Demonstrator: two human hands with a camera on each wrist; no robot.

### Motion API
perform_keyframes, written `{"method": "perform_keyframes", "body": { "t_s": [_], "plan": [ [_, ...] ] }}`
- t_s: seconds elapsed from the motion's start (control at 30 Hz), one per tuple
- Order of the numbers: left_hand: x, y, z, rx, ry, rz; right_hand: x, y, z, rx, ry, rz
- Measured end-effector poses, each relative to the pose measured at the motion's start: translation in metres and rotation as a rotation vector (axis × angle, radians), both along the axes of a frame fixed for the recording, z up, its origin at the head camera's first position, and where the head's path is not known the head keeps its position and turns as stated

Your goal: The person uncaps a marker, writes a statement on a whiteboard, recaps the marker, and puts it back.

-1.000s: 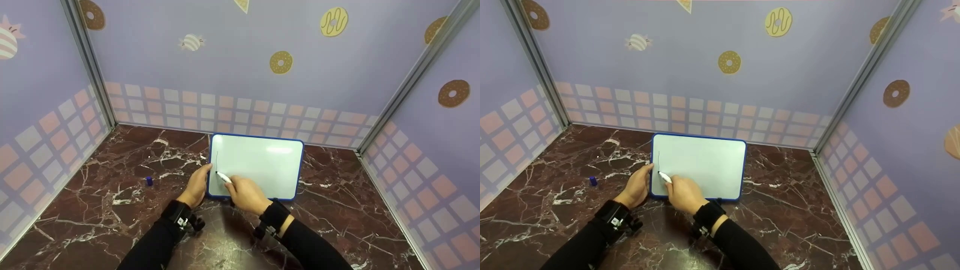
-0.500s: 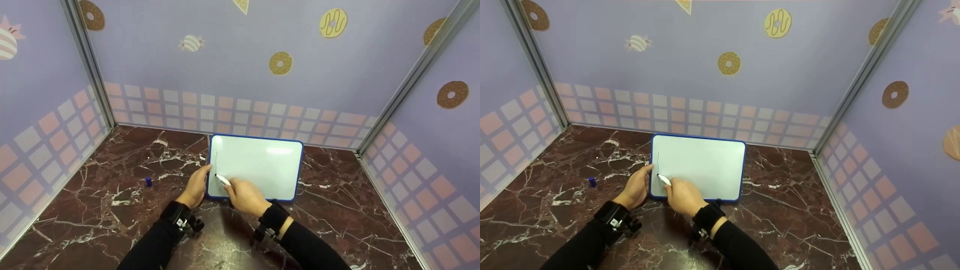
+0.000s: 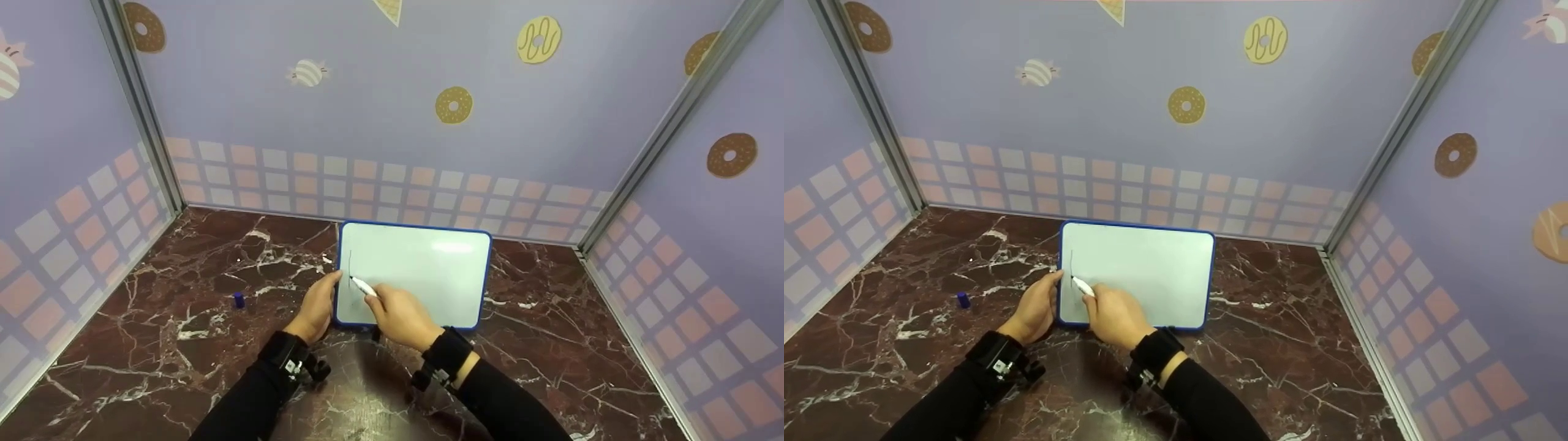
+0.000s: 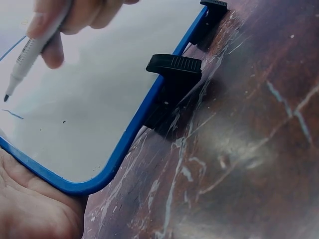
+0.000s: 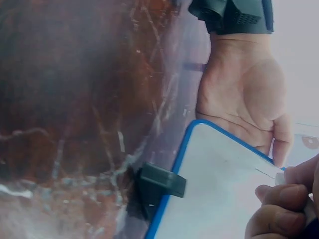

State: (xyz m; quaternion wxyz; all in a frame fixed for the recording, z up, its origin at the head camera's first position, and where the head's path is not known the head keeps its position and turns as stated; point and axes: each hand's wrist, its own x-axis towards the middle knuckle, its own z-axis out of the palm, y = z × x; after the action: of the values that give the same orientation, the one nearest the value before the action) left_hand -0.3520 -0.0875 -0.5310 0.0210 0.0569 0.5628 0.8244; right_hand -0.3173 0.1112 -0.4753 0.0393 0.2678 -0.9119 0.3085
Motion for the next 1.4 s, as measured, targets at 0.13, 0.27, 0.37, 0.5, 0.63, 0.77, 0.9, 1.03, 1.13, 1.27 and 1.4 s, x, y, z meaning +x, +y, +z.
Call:
{"method": "perform_keyframes", "body": {
  "t_s": [0.13,0.27,0.37,0.5,0.63,0.77,0.9,1.03,1.13,1.27,1.4],
  "plan": [
    [0.0009,-0.0011,-0.0015,0.0,-0.004,-0.001,-0.001,-0.0024,0.0052,-0.018,0.001,-0.003],
    [0.0006,-0.0014,-0.002,-0.012,0.007,0.012,-0.0028,-0.0042,0.0084,-0.02,-0.004,-0.017],
    [0.0003,-0.0016,-0.0017,-0.028,0.028,0.022,-0.0042,-0.0057,0.0092,-0.015,-0.009,-0.033],
    [0.0005,-0.0022,-0.001,-0.039,0.03,0.028,-0.0062,-0.0076,0.0085,-0.002,0.006,-0.035],
    [0.0005,-0.0026,-0.0013,-0.045,0.026,0.03,-0.0074,-0.0085,0.0074,-0.002,0.008,-0.031],
    [0.0001,-0.0019,-0.0017,-0.036,0.022,0.015,-0.0078,-0.0082,0.0068,-0.007,-0.002,-0.035],
    [-0.0002,-0.0011,-0.0013,-0.017,0.015,-0.002,-0.0089,-0.0074,0.0065,-0.015,-0.003,-0.03],
    [-0.0003,-0.0006,-0.0004,-0.013,0.005,-0.006,-0.0089,-0.0068,0.0064,-0.024,0.004,-0.015],
    [-0.0007,-0.0003,-0.0001,-0.008,0.0,-0.01,-0.0085,-0.0068,0.0058,-0.018,0.009,-0.013],
    [-0.0007,-0.0005,0.0002,-0.01,0.008,-0.01,-0.0094,-0.0076,0.0042,-0.018,0.014,-0.02],
    [-0.0001,-0.0008,0.0001,-0.009,0.008,-0.009,-0.0091,-0.0087,0.0047,-0.009,0.018,-0.026]
  ]
}}
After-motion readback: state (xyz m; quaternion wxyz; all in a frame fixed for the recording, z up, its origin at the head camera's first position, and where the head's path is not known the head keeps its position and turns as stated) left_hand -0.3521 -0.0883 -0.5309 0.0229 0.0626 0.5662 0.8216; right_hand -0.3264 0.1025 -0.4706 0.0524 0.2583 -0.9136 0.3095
